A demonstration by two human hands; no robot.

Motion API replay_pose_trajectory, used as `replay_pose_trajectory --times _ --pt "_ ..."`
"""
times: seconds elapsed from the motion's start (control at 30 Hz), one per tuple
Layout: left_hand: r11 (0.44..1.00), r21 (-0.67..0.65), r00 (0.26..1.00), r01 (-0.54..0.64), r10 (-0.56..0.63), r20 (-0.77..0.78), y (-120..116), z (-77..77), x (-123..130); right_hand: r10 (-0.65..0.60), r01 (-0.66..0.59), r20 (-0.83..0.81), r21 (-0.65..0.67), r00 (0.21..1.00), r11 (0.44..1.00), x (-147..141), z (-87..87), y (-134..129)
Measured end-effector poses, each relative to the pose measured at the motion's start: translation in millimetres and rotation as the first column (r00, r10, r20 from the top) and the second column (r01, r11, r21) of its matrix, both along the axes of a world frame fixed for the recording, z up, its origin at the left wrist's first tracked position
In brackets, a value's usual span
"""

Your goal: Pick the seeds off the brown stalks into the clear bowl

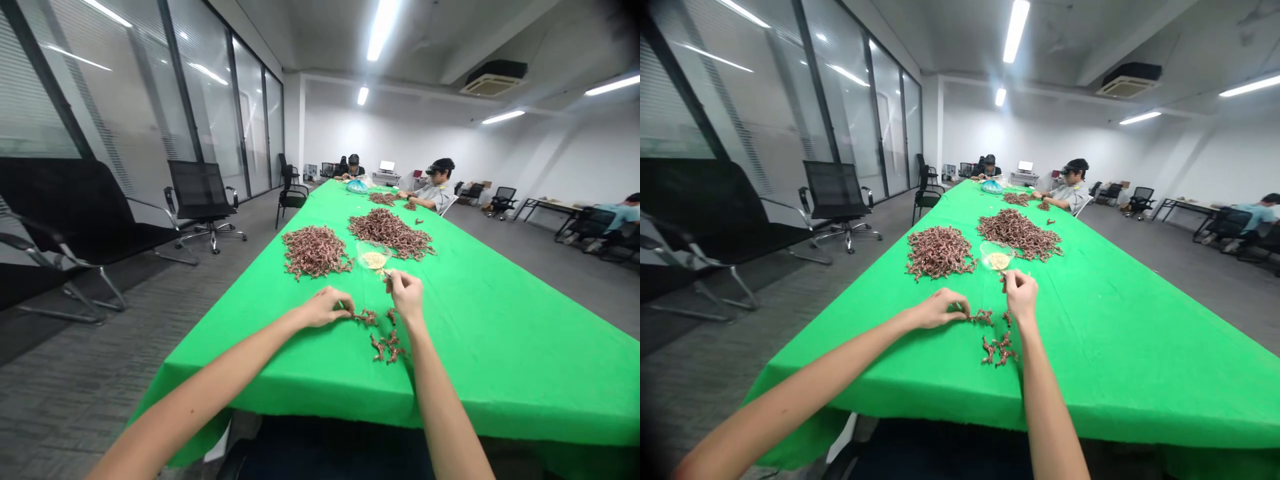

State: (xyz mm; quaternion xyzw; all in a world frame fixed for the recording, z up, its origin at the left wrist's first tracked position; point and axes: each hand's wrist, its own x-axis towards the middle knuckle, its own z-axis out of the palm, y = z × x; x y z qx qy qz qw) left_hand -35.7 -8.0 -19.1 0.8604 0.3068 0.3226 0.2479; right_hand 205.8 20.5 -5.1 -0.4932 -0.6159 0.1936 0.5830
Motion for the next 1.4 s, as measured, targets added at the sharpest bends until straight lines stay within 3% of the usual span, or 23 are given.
replay_pose_trajectory --times 0.17,0.27,0.37,0.43,0.5,0.57,0.63,0.67,0.83,1.03,1.1,1.27,1.4 --pt "0.998 -0.020 0.991 -0.062 0.064 0.121 -7.0 9.5 -6.8 0.041 -0.054 0.192 0.064 0.981 0.996 -16.0 -8.9 -15.7" --pt "0.997 -0.039 0.978 -0.065 0.072 0.197 -7.1 16.2 -6.4 0.103 -0.115 0.258 0.031 0.961 0.993 -20.9 -14.3 -15.7" --pt "0.996 -0.061 0.965 -0.067 0.080 0.251 -3.6 17.1 -3.6 0.236 -0.219 0.161 -0.120 0.958 0.968 -25.3 -17.3 -11.7" --pt "0.985 -0.169 0.946 -0.038 0.090 0.310 0.9 14.5 -2.1 0.303 -0.293 0.014 -0.213 0.953 0.932 -27.2 -17.2 -9.9" --pt "0.928 -0.371 0.914 0.024 0.130 0.384 5.9 10.9 -1.8 0.348 -0.360 -0.093 -0.257 0.933 0.897 -27.6 -16.4 -10.1" --pt "0.808 -0.580 0.870 0.102 0.210 0.446 9.6 7.8 -2.8 0.409 -0.427 -0.123 -0.273 0.904 0.862 -27.3 -16.2 -11.7" --pt "0.693 -0.704 0.819 0.153 0.310 0.484 11.6 5.9 -4.4 0.477 -0.487 -0.109 -0.290 0.872 0.824 -27.6 -17.4 -13.5" --pt "0.663 -0.731 0.790 0.164 0.355 0.499 12.1 5.3 -5.0 0.504 -0.507 -0.094 -0.303 0.859 0.807 -28.3 -18.5 -14.2" --pt "0.640 -0.750 0.688 0.170 0.467 0.555 12.8 4.9 -4.5 0.557 -0.534 -0.064 -0.388 0.828 0.751 -34.3 -19.6 -17.1" --pt "0.580 -0.769 0.659 0.269 0.471 0.586 11.5 7.3 -4.2 0.583 -0.637 -0.277 -0.466 0.764 0.614 -33.6 -12.4 -21.8" --pt "0.588 -0.770 0.663 0.247 0.477 0.577 10.0 9.2 -3.9 0.546 -0.607 -0.277 -0.472 0.790 0.639 -33.5 -12.5 -21.0" --pt "0.628 -0.741 0.648 0.237 0.466 0.602 7.3 13.2 -1.5 0.436 -0.468 -0.170 -0.298 0.884 0.832 -35.4 -14.0 -17.9" --pt "0.694 -0.689 0.648 0.210 0.428 0.629 7.0 12.7 -1.0 0.425 -0.428 -0.053 -0.143 0.903 0.892 -37.0 -14.1 -21.3"
